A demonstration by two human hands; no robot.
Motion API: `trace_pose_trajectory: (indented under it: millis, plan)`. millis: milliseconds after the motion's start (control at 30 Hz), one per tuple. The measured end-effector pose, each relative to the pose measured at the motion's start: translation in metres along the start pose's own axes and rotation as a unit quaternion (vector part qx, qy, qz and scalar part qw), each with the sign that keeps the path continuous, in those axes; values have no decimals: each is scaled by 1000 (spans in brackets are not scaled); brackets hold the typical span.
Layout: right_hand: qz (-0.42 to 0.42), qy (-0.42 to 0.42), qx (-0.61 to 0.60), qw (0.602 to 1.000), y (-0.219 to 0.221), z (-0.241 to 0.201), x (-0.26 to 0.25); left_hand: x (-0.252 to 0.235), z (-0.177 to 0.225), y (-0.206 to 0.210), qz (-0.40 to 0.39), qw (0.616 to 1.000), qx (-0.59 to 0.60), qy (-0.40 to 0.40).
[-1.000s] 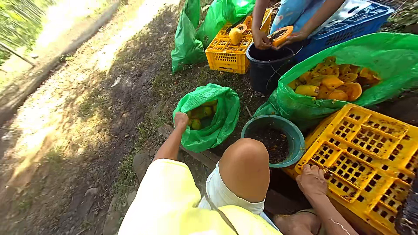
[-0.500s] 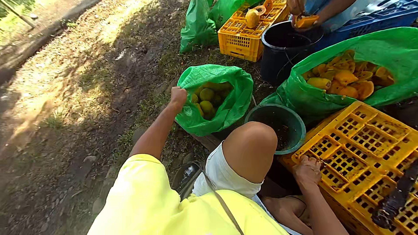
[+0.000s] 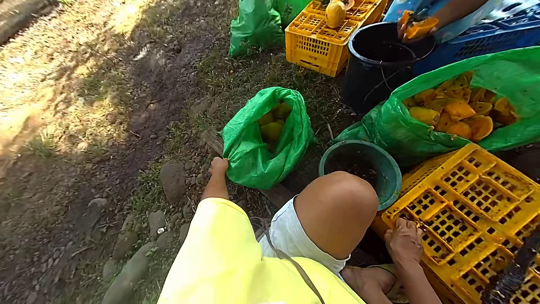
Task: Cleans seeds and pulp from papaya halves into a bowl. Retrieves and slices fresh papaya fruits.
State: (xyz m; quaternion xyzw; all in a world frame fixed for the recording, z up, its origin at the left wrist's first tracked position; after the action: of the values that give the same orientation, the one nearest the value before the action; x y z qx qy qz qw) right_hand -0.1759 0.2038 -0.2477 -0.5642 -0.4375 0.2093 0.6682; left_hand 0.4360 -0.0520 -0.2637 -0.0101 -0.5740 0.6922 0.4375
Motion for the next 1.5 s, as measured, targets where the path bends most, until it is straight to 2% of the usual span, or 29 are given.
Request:
trace_pose_trajectory:
  millis: [67, 133, 200, 267, 300, 333, 367, 467, 533, 600, 733, 867, 933, 1000, 1033, 1167, 1233, 1267, 1333, 1367, 1400, 1500]
  plan:
    - [0, -1, 9, 1000, -1, 0, -1, -1, 13, -7, 74, 988, -130, 27]
    - [1, 2, 14, 1000, -1, 1, 0, 7, 46, -16, 148, 965, -191, 104]
    - [3, 5, 19, 1000, -3, 0, 1, 36, 90, -24, 195, 931, -167, 260]
    - [1, 6, 22, 1000, -4, -2, 1, 66, 128, -15, 193, 868, -124, 440]
    - [1, 6, 23, 1000, -3, -1, 1, 76, 144, -3, 181, 838, -119, 501]
    - [5, 6, 25, 1000, -2, 0, 0, 79, 159, 14, 164, 825, -128, 526]
    - [9, 7, 26, 1000, 0, 1, 1, 77, 170, 33, 133, 836, -151, 510]
    - [9, 5, 18, 1000, -4, -2, 4, 58, 183, 80, 4, 913, -227, 338]
    - [4, 5, 20, 1000, -6, -4, 7, 39, 168, 104, -28, 932, -259, 252]
    - [2, 5, 27, 1000, -5, -4, 8, 26, 145, 114, -45, 936, -275, 214]
    - [4, 12, 26, 1000, -3, -4, 5, 23, 128, 88, -132, 923, -227, 282]
    - [0, 16, 12, 1000, -3, -2, 3, 31, 121, 23, -127, 884, -238, 382]
    - [-3, 13, 0, 1000, -5, -3, 5, 22, 89, -9, -108, 899, -219, 362]
    - [-1, 2, -3, 1000, -6, -1, 11, 14, 52, -10, -100, 926, -202, 301]
    - [7, -6, -2, 1000, -5, -1, 12, 13, 46, -2, -107, 931, -211, 278]
    - [31, -20, 2, 999, 1, 1, 15, 39, 83, 22, -112, 919, -319, 204]
    - [27, -21, 2, 999, 2, 3, 15, 57, 118, 30, -63, 901, -386, 189]
    - [26, -19, 1, 999, 3, 3, 15, 60, 136, 35, -28, 891, -397, 217]
    - [29, -21, -3, 999, 2, 4, 14, 61, 170, 44, 8, 892, -322, 318]
    - [31, -22, -6, 999, 2, 5, 13, 56, 182, 52, -2, 901, -259, 349]
    - [32, -23, -9, 999, 3, 6, 13, 48, 189, 62, -28, 918, -198, 341]
    - [31, -17, -13, 999, 1, 5, 12, 32, 185, 105, -112, 967, -92, 208]
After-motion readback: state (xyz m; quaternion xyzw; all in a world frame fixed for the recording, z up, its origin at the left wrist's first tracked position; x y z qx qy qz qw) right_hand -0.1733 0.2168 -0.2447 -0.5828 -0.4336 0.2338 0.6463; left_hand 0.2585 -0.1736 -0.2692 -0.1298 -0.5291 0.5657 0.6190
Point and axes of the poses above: each hand's wrist, its own x-axis away from the middle knuckle, its own y-axis out of the palm, z = x × y, the point moved 5 cm from there along -x, towards the middle knuckle, and after that the axes turned 5 degrees about x, right-handed, at the moved point
